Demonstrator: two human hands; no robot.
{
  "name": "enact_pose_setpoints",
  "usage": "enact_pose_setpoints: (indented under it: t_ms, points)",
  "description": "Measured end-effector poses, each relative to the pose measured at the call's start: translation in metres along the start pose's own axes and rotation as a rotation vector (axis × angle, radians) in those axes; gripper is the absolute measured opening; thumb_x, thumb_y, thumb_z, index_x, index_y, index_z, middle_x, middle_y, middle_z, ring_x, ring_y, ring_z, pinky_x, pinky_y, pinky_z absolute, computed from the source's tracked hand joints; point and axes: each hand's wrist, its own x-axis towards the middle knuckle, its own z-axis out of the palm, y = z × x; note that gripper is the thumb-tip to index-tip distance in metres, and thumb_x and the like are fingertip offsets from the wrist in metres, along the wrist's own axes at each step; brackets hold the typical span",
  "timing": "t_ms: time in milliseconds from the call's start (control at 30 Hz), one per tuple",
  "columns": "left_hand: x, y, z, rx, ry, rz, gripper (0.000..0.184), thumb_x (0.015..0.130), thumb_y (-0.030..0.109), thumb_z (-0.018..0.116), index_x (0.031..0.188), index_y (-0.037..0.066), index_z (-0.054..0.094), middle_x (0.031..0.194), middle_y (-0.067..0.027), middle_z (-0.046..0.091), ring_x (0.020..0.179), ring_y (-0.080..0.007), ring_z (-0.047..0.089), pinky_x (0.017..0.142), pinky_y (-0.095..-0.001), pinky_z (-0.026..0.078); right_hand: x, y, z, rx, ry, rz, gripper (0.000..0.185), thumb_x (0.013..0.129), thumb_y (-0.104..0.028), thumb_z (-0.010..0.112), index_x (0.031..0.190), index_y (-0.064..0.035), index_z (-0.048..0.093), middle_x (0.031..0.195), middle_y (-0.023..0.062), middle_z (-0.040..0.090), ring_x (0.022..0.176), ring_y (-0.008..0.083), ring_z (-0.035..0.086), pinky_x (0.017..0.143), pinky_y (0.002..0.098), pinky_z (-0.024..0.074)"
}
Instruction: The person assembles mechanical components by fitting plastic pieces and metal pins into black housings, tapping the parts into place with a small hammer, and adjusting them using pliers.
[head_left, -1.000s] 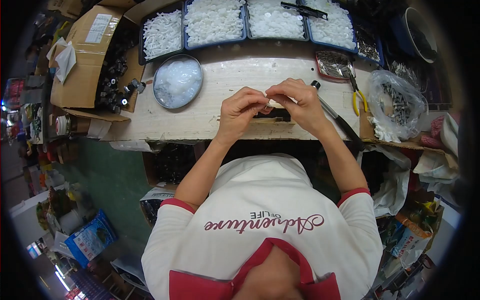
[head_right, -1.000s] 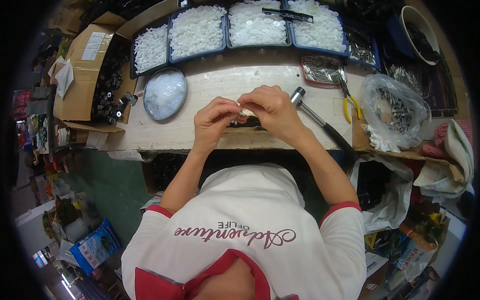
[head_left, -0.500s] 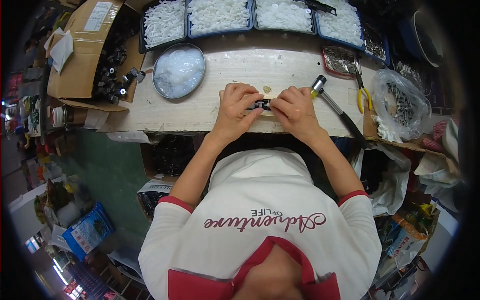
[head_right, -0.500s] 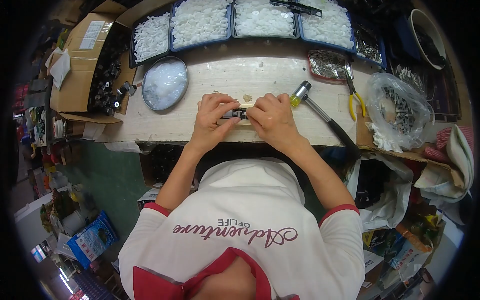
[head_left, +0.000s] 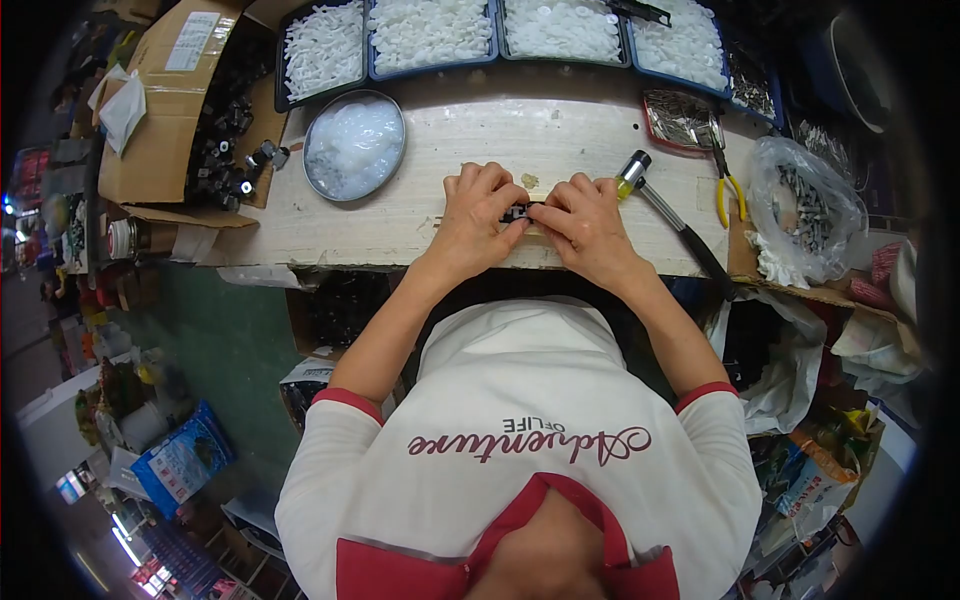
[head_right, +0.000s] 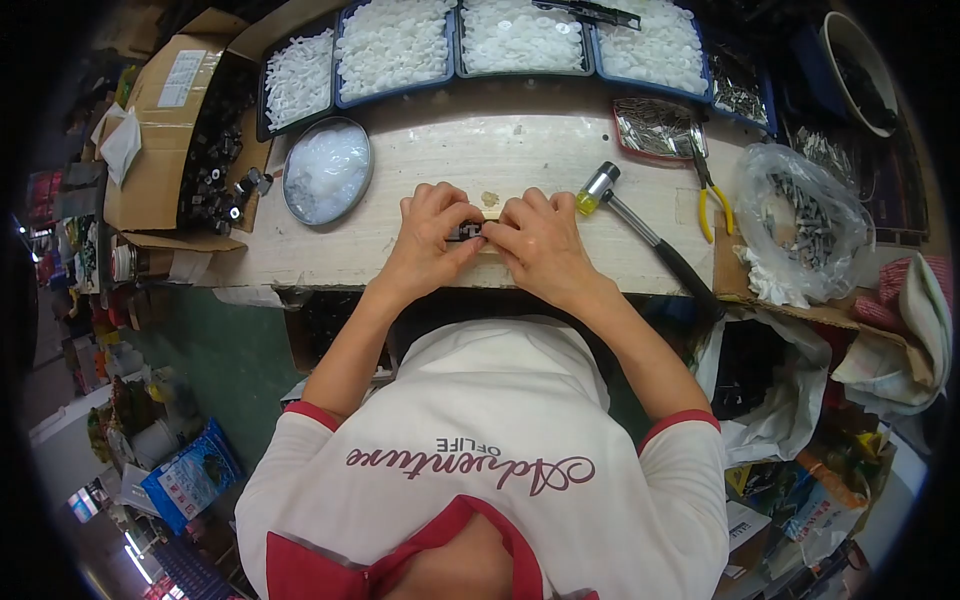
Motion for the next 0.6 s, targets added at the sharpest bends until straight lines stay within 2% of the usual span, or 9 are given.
enact_pose_setpoints:
  t_ms: [67, 133, 167, 233, 267, 367, 400, 467, 600]
  points:
    - [0.005, 0.005, -0.005, 0.036, -0.024, 0.017, 0.024, 0.065, 0.010, 0.070, 0.086, 0.009, 0.060, 0.093, -0.0048, 0.050, 0.091, -0.0225, 0.044, 0.078, -0.0359, 0.029, 0.000, 0.000, -0.004, 0.026, -0.001, 0.016, 0.013, 0.071, -0.011, 0.064, 0.084, -0.0121, 0.065, 0.078, 0.0011, 0.052, 0.080, 0.0170, 0.046, 0.072, 0.0350, 0.0274]
    - [0.014, 0.014, -0.012, 0.266, -0.154, 0.072, 0.021, 0.065, 0.013, 0.068, 0.084, 0.010, 0.059, 0.088, -0.0046, 0.050, 0.087, -0.0232, 0.044, 0.077, -0.0374, 0.029, 0.001, 0.003, -0.009, 0.038, 0.008, 0.033, 0.013, 0.071, -0.011, 0.064, 0.084, -0.0120, 0.065, 0.078, 0.0011, 0.052, 0.080, 0.0169, 0.046, 0.072, 0.0351, 0.0275]
    - [0.019, 0.018, -0.014, 0.267, -0.152, 0.096, 0.021, 0.065, 0.013, 0.068, 0.084, 0.010, 0.059, 0.088, -0.0046, 0.050, 0.087, -0.0232, 0.044, 0.077, -0.0374, 0.029, 0.001, 0.008, -0.011, 0.069, 0.061, 0.038, 0.013, 0.071, -0.011, 0.064, 0.084, -0.0120, 0.065, 0.078, 0.0007, 0.052, 0.080, 0.0166, 0.047, 0.072, 0.0350, 0.0276]
    - [0.032, 0.026, -0.018, 0.476, -0.333, 0.102, 0.019, 0.065, 0.016, 0.068, 0.082, 0.010, 0.060, 0.084, -0.0052, 0.051, 0.085, -0.0239, 0.045, 0.077, -0.0389, 0.029, -0.001, 0.022, -0.023, 0.078, 0.132, 0.054, 0.012, 0.072, -0.011, 0.064, 0.084, -0.0121, 0.064, 0.078, 0.0004, 0.052, 0.080, 0.0164, 0.047, 0.072, 0.0349, 0.0277]
    - [0.043, 0.029, -0.022, 0.468, -0.411, 0.103, 0.018, 0.066, 0.018, 0.068, 0.080, 0.009, 0.061, 0.083, -0.0068, 0.054, 0.085, -0.0246, 0.048, 0.076, -0.0384, 0.031, -0.002, 0.033, -0.031, 0.024, 0.163, 0.100, 0.013, 0.073, -0.011, 0.063, 0.086, -0.0110, 0.065, 0.079, 0.0009, 0.053, 0.080, 0.0172, 0.048, 0.072, 0.0348, 0.0284]
    - [0.092, 0.034, -0.016, 0.342, -0.397, 0.133, 0.017, 0.068, 0.020, 0.068, 0.079, 0.008, 0.062, 0.082, -0.0080, 0.056, 0.086, -0.0258, 0.050, 0.075, -0.0384, 0.033, -0.006, 0.064, -0.051, -0.067, 0.268, 0.190, 0.012, 0.075, -0.012, 0.063, 0.086, -0.0102, 0.065, 0.080, 0.0008, 0.055, 0.082, 0.0178, 0.050, 0.073, 0.0345, 0.0296]
    - [0.113, 0.032, -0.009, 0.338, -0.306, 0.231, 0.019, 0.070, 0.022, 0.068, 0.081, 0.007, 0.063, 0.079, -0.0102, 0.057, 0.081, -0.0286, 0.053, 0.070, -0.0401, 0.038, -0.009, 0.075, -0.057, -0.148, 0.290, 0.256, 0.012, 0.074, -0.013, 0.063, 0.086, -0.0106, 0.065, 0.080, 0.0004, 0.055, 0.082, 0.0181, 0.050, 0.073, 0.0345, 0.0297]
    - [0.162, 0.032, 0.008, 0.230, -0.171, 0.264, 0.020, 0.071, 0.022, 0.068, 0.079, 0.005, 0.063, 0.076, -0.0123, 0.056, 0.075, -0.0315, 0.055, 0.066, -0.0415, 0.042, -0.011, 0.095, -0.065, -0.258, 0.307, 0.359, 0.011, 0.074, -0.015, 0.063, 0.085, -0.0118, 0.066, 0.082, -0.0003, 0.056, 0.084, 0.0186, 0.051, 0.071, 0.0354, 0.0295]
    - [0.235, 0.047, 0.047, 0.213, -0.028, 0.274, 0.020, 0.070, 0.021, 0.068, 0.076, 0.002, 0.063, 0.078, -0.0152, 0.059, 0.076, -0.0337, 0.057, 0.064, -0.0410, 0.045, -0.010, 0.122, -0.075, -0.404, 0.267, 0.513, 0.009, 0.073, -0.014, 0.063, 0.081, -0.0115, 0.066, 0.083, 0.0020, 0.057, 0.087, 0.0207, 0.049, 0.072, 0.0415, 0.0303]
